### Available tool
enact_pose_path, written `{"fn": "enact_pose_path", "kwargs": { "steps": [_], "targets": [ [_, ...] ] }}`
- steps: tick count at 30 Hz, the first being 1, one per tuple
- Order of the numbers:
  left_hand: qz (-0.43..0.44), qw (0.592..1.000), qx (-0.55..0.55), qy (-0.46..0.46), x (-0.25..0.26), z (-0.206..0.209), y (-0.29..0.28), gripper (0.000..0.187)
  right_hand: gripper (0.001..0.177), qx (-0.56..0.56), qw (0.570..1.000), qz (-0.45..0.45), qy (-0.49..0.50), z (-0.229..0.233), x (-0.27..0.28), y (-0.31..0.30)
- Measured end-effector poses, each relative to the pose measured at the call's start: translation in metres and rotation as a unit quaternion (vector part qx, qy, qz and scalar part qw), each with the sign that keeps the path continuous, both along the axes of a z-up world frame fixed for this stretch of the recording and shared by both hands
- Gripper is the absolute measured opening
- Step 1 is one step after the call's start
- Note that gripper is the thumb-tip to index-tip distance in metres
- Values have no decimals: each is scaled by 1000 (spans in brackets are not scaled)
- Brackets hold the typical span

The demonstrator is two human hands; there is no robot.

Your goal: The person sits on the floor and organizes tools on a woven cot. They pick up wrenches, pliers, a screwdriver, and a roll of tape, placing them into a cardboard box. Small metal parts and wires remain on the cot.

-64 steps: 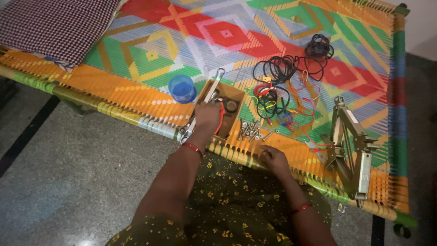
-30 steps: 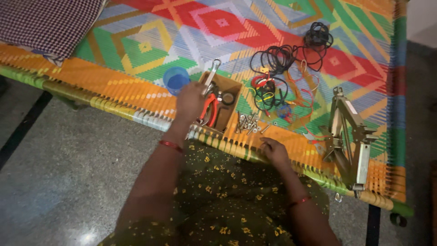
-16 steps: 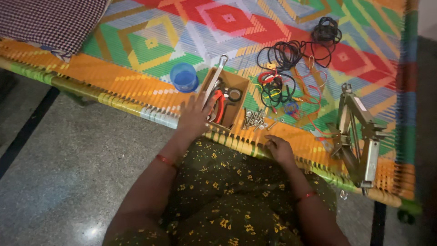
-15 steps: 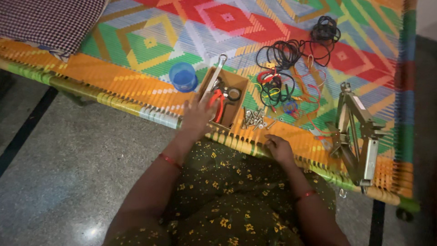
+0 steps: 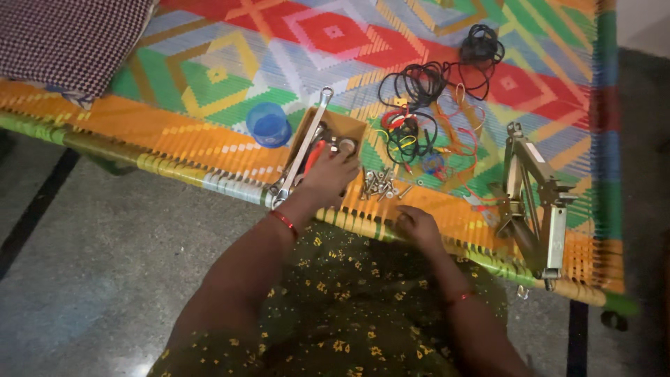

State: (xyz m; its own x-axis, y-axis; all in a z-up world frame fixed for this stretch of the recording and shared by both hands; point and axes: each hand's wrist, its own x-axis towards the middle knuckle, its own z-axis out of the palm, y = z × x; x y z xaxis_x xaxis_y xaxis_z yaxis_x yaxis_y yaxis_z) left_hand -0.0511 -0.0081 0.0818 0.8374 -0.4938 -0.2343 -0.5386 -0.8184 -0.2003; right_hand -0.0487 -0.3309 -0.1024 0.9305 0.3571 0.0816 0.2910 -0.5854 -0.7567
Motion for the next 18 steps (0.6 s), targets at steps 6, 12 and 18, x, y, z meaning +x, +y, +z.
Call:
{"fn": "enact_pose_path", "kwargs": {
  "steps": [6,12,18],
  "targets": [
    [-46,998,-49,-17,9,-4,9,86,35,38,999,-14,34,11,-6,1],
    [-73,996,-44,-35,12,-21,10,69,31,84,990,-32,110,28,-10,9],
    [-35,997,-57,-28,0,-7,10,76,32,19,998,-29,52,51,-9,32]
  ]
}}
